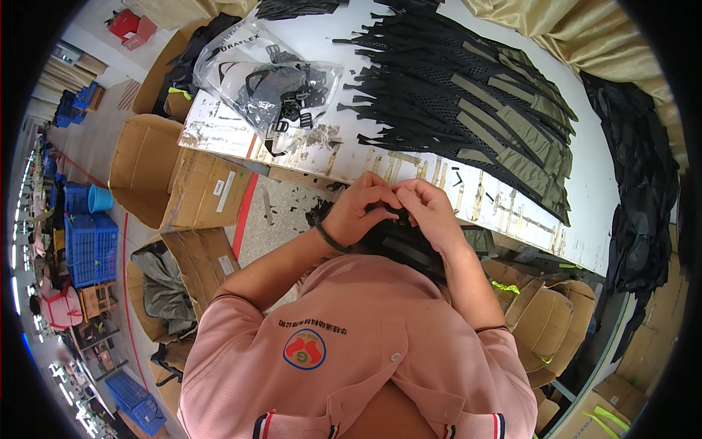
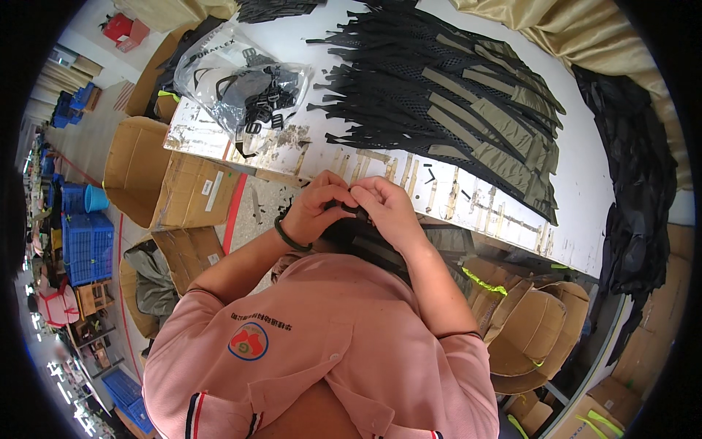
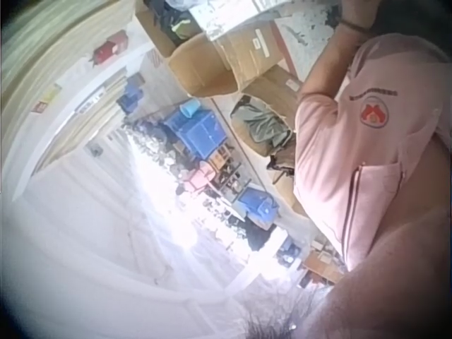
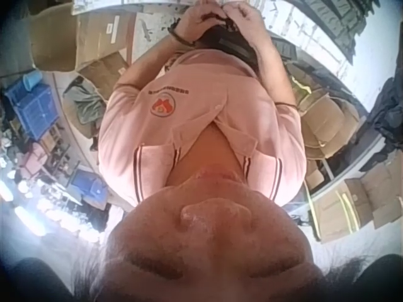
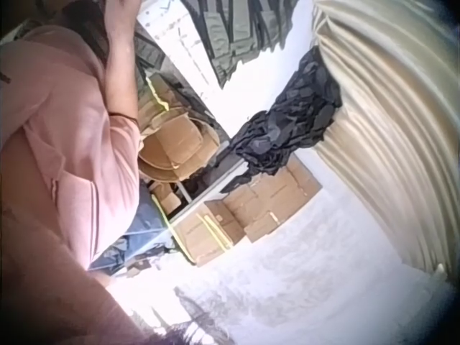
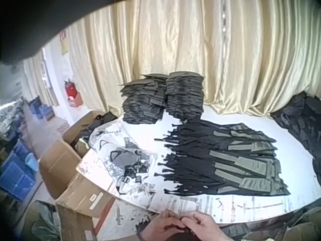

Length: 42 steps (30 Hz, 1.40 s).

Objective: The worker is inspecting and organizing green and black fabric straps, likely for sports or outdoor equipment, at a workstation.

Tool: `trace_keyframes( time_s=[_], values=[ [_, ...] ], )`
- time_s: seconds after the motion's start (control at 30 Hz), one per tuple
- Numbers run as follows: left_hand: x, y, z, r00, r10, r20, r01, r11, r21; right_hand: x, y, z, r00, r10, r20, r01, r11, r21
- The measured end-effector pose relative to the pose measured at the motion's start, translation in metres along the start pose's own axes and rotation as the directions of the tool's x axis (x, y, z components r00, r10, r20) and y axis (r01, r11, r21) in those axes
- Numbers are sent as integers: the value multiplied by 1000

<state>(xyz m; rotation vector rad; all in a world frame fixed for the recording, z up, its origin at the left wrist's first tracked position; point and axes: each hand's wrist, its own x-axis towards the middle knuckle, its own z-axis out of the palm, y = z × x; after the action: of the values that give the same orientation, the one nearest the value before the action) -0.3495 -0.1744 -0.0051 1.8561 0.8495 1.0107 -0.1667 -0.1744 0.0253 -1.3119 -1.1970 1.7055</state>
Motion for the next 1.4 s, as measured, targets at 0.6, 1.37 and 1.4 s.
trace_keyframes(
  time_s=[0.6, 1.37, 1.4],
  values=[
    [-59, -40, -49, 895, -400, -196, 443, 849, 287, 66, 13, -151, 734, -667, -129, -55, 130, -990],
    [22, -59, -24, 720, -694, -7, 508, 533, -677, -75, 34, -79, 981, 3, 195, 186, 298, -936],
    [19, -54, -23, 726, -686, -46, 493, 566, -660, -60, 30, -70, 963, -199, 179, 248, 411, -877]
  ],
)
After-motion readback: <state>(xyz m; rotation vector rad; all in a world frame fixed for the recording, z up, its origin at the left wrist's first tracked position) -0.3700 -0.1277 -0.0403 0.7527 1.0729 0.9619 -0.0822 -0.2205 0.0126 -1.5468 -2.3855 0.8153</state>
